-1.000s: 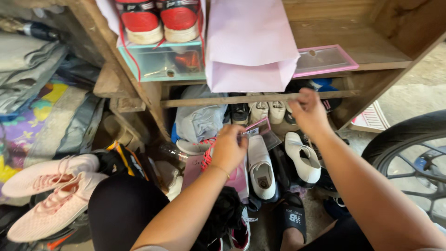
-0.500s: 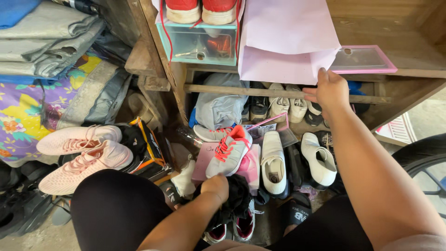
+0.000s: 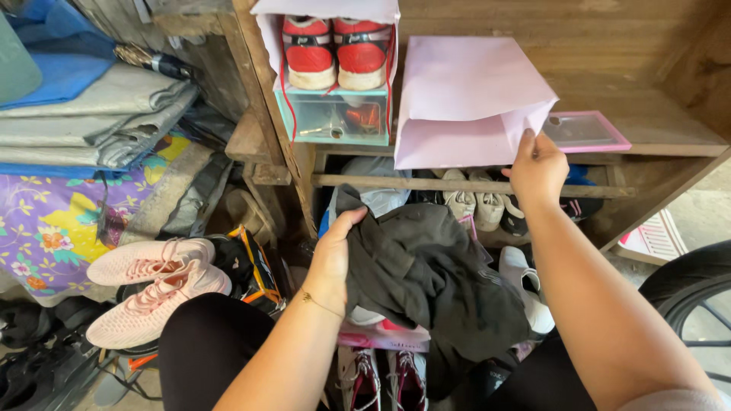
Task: The person assembles a foldable plastic shoe box by folding the edges and snapping the clear door frame into place.
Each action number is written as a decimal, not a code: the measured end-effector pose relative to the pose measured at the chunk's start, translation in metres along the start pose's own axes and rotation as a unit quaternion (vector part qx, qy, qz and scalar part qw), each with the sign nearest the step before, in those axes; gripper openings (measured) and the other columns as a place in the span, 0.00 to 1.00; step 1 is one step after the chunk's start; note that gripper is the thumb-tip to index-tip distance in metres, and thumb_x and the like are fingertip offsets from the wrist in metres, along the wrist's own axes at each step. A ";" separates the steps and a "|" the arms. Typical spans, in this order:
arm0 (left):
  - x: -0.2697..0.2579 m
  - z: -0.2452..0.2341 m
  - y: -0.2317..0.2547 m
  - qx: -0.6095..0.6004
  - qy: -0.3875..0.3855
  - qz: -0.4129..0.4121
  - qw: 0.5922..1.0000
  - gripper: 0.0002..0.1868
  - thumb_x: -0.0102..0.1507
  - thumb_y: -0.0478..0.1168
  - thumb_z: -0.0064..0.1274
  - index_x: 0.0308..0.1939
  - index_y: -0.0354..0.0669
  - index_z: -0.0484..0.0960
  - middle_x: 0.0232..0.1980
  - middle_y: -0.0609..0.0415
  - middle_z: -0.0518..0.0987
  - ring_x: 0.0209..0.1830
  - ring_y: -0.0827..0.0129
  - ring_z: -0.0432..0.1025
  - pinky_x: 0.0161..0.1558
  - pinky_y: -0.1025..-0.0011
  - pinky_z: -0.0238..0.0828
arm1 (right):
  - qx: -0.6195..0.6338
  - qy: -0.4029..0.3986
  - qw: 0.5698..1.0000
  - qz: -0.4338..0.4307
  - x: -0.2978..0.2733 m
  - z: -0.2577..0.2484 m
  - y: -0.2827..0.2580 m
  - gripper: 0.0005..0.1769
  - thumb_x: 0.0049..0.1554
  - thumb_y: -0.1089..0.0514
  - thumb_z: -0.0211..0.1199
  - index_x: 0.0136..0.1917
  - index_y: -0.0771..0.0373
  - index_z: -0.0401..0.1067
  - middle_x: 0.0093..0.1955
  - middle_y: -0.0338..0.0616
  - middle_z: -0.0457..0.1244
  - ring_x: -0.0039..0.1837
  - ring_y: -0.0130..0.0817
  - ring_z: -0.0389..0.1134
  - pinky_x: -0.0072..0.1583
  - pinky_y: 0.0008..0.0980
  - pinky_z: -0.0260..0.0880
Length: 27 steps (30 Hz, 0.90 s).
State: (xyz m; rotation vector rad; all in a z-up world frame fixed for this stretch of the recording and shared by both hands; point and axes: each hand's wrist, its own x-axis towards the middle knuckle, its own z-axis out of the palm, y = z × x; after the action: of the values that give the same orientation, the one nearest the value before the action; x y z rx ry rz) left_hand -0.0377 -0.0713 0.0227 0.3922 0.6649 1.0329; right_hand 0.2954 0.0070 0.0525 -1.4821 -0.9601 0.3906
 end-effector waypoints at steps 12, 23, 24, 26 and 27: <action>-0.004 0.001 -0.085 -0.117 -0.155 -0.154 0.969 0.43 0.63 0.72 0.48 0.67 0.43 0.81 0.65 0.47 0.84 0.63 0.50 0.77 0.66 0.46 0.73 | 0.185 0.067 0.962 -0.190 -0.029 -0.028 -0.030 0.24 0.78 0.57 0.47 0.84 0.65 0.63 0.69 0.47 0.70 0.66 0.30 0.70 0.67 0.32 0.72; 0.013 0.066 -0.152 -0.058 -0.236 -0.073 0.967 0.28 0.71 0.58 0.49 0.69 0.49 0.79 0.68 0.55 0.82 0.68 0.60 0.74 0.71 0.51 0.66 | 0.114 0.036 0.945 -0.305 -0.088 -0.032 -0.036 0.24 0.76 0.65 0.53 0.83 0.69 0.64 0.80 0.53 0.65 0.78 0.36 0.66 0.76 0.31 0.66; 0.014 0.069 -0.155 -0.051 -0.233 -0.024 0.971 0.28 0.70 0.58 0.49 0.69 0.48 0.79 0.68 0.54 0.83 0.68 0.59 0.74 0.71 0.50 0.66 | 0.053 0.047 0.937 -0.341 -0.089 -0.038 -0.038 0.23 0.74 0.67 0.56 0.80 0.68 0.67 0.79 0.55 0.65 0.79 0.41 0.67 0.77 0.34 0.66; 0.018 0.072 -0.146 -0.028 -0.221 0.038 0.974 0.28 0.70 0.58 0.50 0.68 0.47 0.79 0.67 0.53 0.83 0.67 0.58 0.74 0.71 0.50 0.67 | -0.041 0.057 0.914 -0.398 -0.092 -0.044 -0.045 0.21 0.70 0.70 0.61 0.75 0.66 0.73 0.77 0.56 0.66 0.80 0.48 0.68 0.78 0.39 0.68; 0.022 0.073 -0.137 -0.022 -0.216 0.049 0.975 0.28 0.69 0.57 0.50 0.68 0.47 0.80 0.67 0.53 0.83 0.67 0.58 0.74 0.71 0.50 0.67 | -0.077 0.057 0.903 -0.419 -0.095 -0.048 -0.047 0.20 0.68 0.71 0.63 0.72 0.65 0.76 0.76 0.55 0.67 0.80 0.51 0.69 0.77 0.40 0.70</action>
State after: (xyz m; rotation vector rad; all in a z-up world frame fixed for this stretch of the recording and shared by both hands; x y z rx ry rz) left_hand 0.1088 -0.1154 -0.0114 0.5948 0.2339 1.0104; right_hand 0.2592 -0.1009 0.0774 -1.0742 -1.4452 -0.4048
